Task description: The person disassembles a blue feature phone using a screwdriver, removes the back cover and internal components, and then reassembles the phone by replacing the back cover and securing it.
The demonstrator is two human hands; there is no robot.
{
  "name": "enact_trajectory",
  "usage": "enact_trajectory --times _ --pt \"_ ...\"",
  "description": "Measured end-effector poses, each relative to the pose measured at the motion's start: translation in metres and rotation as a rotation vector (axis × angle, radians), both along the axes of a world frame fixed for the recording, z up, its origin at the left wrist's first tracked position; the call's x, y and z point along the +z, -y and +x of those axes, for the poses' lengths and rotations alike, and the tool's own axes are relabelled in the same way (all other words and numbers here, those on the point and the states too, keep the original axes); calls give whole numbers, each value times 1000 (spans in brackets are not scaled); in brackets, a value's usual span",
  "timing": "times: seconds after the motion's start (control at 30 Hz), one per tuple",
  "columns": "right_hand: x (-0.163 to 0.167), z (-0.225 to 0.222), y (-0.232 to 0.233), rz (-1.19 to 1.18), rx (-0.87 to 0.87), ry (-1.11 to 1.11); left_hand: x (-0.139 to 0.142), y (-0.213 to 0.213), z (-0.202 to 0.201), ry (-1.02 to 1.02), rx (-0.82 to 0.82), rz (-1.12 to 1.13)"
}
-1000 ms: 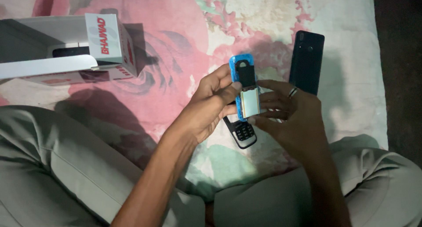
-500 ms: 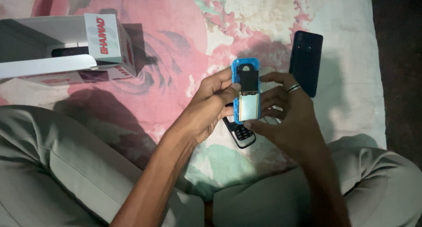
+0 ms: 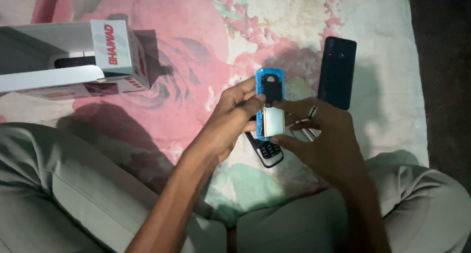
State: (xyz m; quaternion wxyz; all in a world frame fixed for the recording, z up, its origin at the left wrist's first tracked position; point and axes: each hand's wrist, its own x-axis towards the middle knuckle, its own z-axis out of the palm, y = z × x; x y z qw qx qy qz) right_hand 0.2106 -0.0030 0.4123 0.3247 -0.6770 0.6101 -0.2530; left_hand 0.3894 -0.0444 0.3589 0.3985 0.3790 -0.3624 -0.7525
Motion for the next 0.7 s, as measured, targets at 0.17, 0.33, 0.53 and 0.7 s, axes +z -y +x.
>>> enact_trajectory --times 0.17,0.33,0.53,0.7 --pt "2 -6 2 -8 89 36 0 -3 0 76 -30 -154" --pt "4 -13 2 30 81 -19 0 -1 0 73 -37 -18" --pt "1 -19 4 83 -20 19 2 -1 -1 84 -58 48" --pt "-8 -19 4 14 -80 189 5 -4 2 76 -160 -5"
